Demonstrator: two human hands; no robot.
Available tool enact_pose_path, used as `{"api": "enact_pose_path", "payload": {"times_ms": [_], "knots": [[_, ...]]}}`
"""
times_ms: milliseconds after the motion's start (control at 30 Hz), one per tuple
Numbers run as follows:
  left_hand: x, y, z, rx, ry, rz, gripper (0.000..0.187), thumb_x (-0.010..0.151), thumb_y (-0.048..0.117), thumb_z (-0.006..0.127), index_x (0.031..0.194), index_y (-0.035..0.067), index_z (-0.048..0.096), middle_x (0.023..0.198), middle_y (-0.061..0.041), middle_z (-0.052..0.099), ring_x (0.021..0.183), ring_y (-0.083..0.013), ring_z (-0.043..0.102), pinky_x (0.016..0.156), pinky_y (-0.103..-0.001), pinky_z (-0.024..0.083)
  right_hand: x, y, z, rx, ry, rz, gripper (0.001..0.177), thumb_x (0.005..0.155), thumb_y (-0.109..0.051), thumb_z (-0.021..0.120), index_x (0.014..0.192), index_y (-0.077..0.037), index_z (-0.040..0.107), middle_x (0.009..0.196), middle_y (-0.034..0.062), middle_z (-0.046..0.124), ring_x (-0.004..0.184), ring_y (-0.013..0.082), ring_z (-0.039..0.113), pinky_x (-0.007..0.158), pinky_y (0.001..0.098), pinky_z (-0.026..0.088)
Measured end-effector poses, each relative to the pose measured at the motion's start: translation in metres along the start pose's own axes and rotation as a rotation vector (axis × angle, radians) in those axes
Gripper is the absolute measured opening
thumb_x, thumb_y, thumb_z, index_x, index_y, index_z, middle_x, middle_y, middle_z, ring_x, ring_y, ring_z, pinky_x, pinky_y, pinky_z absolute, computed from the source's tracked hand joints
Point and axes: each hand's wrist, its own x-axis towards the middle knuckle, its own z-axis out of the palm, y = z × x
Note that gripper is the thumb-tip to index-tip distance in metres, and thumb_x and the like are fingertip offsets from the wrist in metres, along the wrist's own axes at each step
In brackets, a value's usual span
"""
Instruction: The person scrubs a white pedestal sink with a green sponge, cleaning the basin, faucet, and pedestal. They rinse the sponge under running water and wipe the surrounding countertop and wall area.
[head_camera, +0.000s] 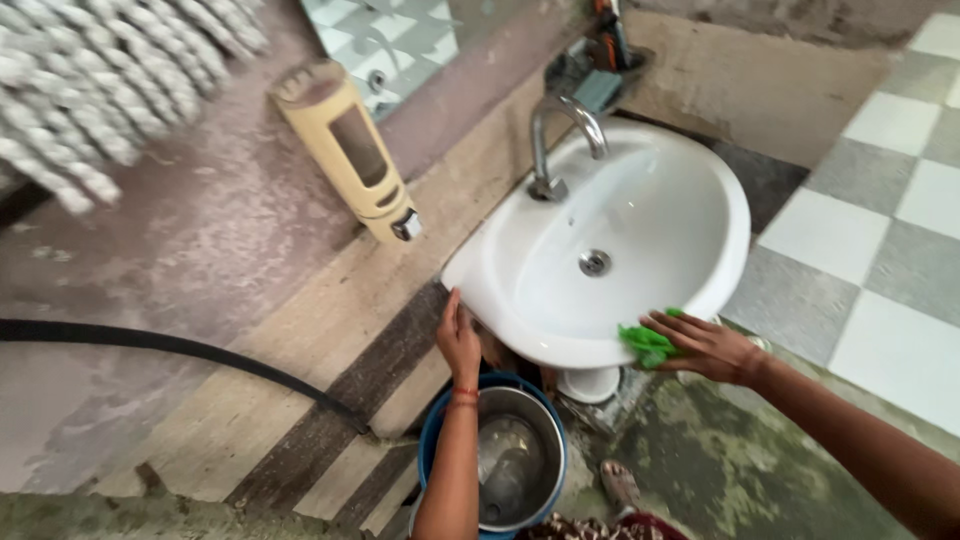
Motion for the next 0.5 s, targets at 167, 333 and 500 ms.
{"api": "enact_pose_path", "payload": {"times_ms": [167, 333, 500], "knots": [[0.003, 0.027, 0.043, 0.08, -0.082, 0.084, 0.04, 0.103, 0.012, 0.053, 0.141, 0.001, 0.059, 0.142, -0.02, 0.063, 0.132, -0.032, 0.061, 0.108, -0.039, 0.048, 0.109, -0.077, 0.048, 0.876, -0.452, 1.036, 0.099, 0.088, -0.057, 0.075, 0.158, -0.021, 0.015, 0.16, 0.0246, 0.02, 0.148, 0.041, 0.029, 0.112, 0.0613, 0.044], [0.004, 0.082, 0.045, 0.258, -0.143, 0.016, 0.04, 0.102, 0.021, 0.054, 0.141, 0.012, 0.062, 0.132, -0.015, 0.071, 0.122, -0.0293, 0.068, 0.123, -0.047, 0.025, 0.24, -0.134, 0.115, 0.147, -0.079, 0.702, 0.082, 0.091, -0.051, 0.065, 0.153, -0.018, 0.024, 0.157, 0.0235, 0.027, 0.141, 0.0418, 0.037, 0.11, 0.0618, 0.044], [-0.005, 0.13, 0.033, 0.479, -0.152, 0.209, 0.04, 0.099, 0.024, 0.055, 0.137, 0.016, 0.065, 0.129, -0.013, 0.072, 0.12, -0.0319, 0.067, 0.124, -0.052, 0.01, 0.267, -0.124, 0.141, -0.053, -0.044, 0.73, 0.066, 0.094, -0.045, 0.055, 0.148, -0.015, 0.033, 0.154, 0.0223, 0.034, 0.134, 0.0426, 0.045, 0.107, 0.0622, 0.045]]}}
